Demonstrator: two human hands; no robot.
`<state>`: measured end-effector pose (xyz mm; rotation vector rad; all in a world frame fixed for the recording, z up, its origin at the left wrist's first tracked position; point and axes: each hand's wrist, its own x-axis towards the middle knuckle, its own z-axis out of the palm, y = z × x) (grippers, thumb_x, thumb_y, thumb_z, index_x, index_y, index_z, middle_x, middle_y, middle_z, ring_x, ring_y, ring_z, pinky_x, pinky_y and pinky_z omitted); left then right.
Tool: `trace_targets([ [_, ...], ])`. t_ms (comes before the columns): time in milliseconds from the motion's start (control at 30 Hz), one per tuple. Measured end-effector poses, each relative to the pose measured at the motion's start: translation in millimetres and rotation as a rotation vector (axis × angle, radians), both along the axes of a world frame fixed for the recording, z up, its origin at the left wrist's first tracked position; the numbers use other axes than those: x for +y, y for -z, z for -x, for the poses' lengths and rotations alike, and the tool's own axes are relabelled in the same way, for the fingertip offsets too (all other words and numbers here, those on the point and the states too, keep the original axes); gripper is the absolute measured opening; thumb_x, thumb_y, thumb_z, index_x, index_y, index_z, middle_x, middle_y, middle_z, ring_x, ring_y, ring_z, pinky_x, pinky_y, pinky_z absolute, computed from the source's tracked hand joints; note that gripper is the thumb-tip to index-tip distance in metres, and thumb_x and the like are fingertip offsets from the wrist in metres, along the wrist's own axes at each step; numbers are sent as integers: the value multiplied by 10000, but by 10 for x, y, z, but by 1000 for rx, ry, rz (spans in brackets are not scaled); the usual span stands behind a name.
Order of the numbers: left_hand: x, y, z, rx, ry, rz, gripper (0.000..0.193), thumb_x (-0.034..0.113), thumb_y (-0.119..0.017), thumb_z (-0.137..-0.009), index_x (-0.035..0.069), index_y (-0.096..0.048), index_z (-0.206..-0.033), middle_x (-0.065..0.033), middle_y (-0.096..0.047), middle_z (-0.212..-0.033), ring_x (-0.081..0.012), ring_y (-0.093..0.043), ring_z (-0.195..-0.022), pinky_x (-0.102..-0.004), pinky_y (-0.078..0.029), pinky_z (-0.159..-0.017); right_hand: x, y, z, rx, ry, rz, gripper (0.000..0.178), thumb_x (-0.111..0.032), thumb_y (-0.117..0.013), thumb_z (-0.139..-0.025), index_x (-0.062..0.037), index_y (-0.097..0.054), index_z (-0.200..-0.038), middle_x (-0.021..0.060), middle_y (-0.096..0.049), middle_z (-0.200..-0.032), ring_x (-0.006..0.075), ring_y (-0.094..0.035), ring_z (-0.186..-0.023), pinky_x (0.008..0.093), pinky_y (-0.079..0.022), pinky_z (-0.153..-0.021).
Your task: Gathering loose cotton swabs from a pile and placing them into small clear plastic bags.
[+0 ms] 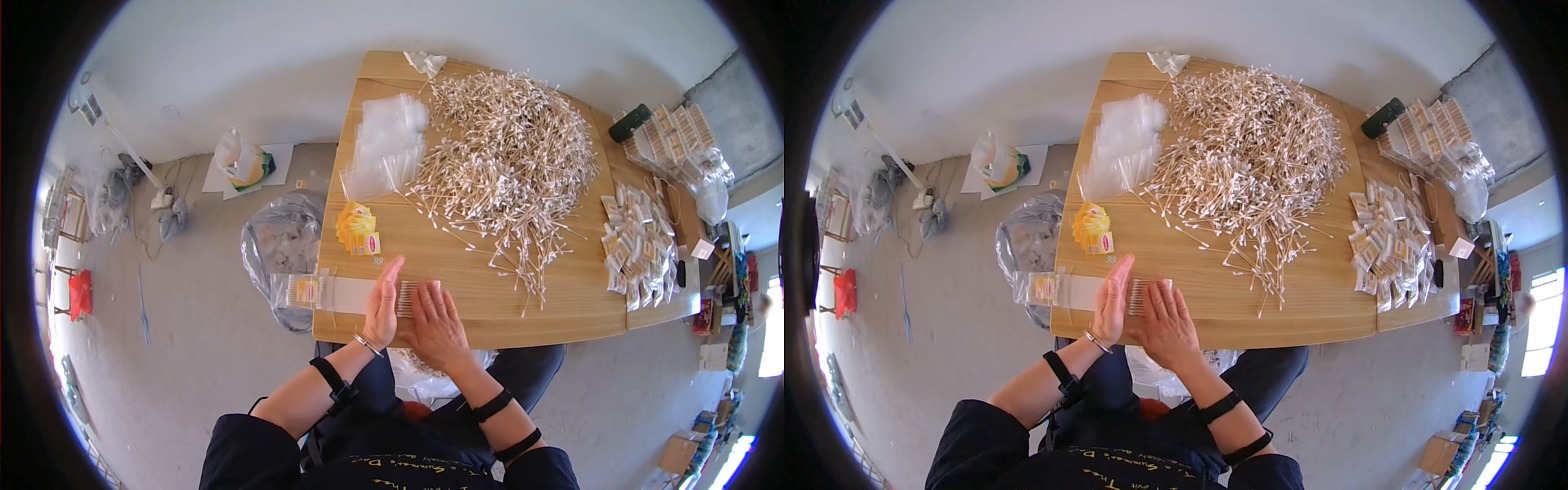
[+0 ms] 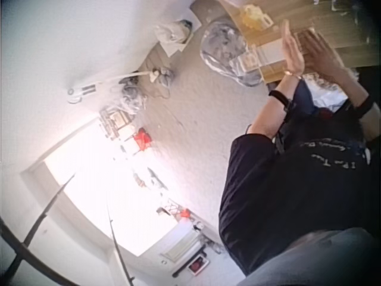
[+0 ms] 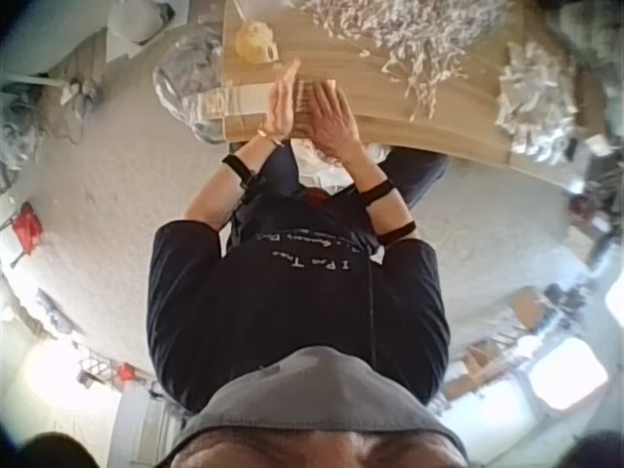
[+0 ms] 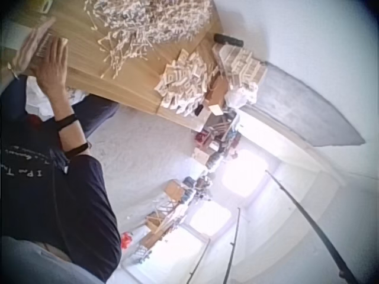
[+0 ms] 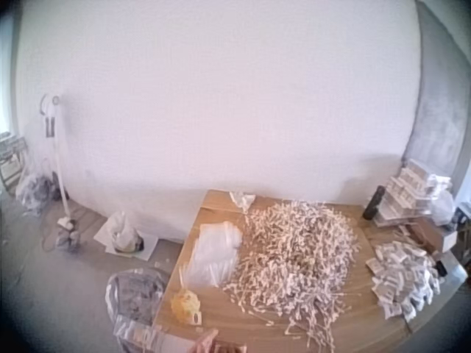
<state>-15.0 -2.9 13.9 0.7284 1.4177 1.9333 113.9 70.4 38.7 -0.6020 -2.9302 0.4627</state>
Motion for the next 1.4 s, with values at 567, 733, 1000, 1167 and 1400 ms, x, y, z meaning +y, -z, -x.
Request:
trace_targets([
  [567, 33, 74, -40, 58, -86, 20, 626, 434, -297, -1027, -67, -358, -1398, -180, -392, -1447, -258, -334, -1364, -351, -238, -1128, 146, 135, 85, 173, 122, 87, 904, -350, -706, -782, 29, -229, -1449, 255, -204, -1516, 418, -165, -1421, 508, -166, -1148],
  [733, 74, 53, -13, 71, -97, 48, 627, 433, -304, -1027, -68, -354, -1399, -185, -395, -1443, -260, -340, -1359, -349, -241, -1126, 223, 223, 137, 419, 138, 310, 791, -172, -660, -847, 41, -198, -1453, 264, -173, -1525, 418, -160, -1423, 468, -182, -1158],
  [1000, 88, 57, -71, 16, 19, 48, 735, 529, -343, -989, -61, -297, -1426, -180, -325, -1476, -248, -283, -1387, -361, -202, -1145, 160, 384, 278, 915, 362, 869, 575, 82, -464, -880, 14, -293, -1425, 228, -261, -1507, 340, -201, -1428, 415, -200, -1149],
  [1167, -6, 58, 76, -16, 12, 12, 581, 314, -454, -984, -35, -314, -1427, -172, -344, -1477, -251, -284, -1396, -356, -206, -1145, 327, 115, 84, 860, 505, 882, 354, 43, -570, -845, -44, -577, -1188, 179, -433, -1382, 334, -368, -1321, 413, -316, -1083],
  [1400, -117, 70, 278, 420, 160, 188, 715, -75, -515, -741, -34, -306, -1424, -178, -327, -1490, -255, -266, -1412, -356, -211, -1151, 393, -95, 49, 305, 197, 153, 85, -42, -698, -717, -77, -692, -794, 96, -548, -1166, 341, -455, -1129, 440, -393, -933],
])
